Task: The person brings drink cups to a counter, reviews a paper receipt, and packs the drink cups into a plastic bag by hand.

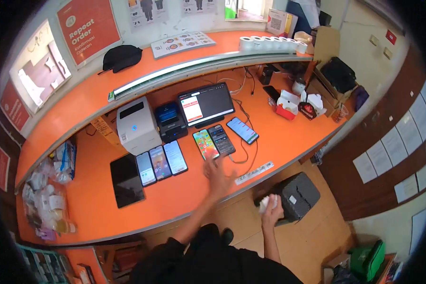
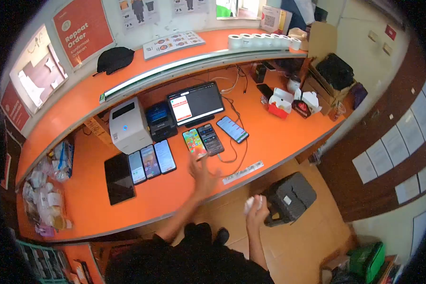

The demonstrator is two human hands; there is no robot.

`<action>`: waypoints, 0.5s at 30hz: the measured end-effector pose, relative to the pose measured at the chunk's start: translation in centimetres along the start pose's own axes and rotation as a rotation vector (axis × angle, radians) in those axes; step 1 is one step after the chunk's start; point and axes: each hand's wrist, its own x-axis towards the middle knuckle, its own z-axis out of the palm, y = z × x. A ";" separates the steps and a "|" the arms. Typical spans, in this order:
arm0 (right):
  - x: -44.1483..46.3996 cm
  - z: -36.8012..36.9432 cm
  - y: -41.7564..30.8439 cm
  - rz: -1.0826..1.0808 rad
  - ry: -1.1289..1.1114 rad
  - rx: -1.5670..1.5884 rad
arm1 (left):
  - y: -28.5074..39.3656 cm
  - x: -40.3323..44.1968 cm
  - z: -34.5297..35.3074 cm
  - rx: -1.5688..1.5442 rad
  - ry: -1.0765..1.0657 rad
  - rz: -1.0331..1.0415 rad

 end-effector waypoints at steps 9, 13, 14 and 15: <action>6.2 -8.8 11.6 0.093 0.224 -0.044 | -10.5 14.1 -0.8 0.645 0.219 0.002; 7.4 -10.4 14.2 0.122 0.314 -0.009 | -9.9 15.4 -0.3 0.621 0.200 -0.013; 7.6 -10.5 13.5 0.175 0.304 0.022 | -9.7 15.6 0.0 0.627 0.196 -0.029; 7.9 -10.1 13.6 0.179 0.307 0.026 | -9.6 16.2 0.1 0.631 0.194 -0.024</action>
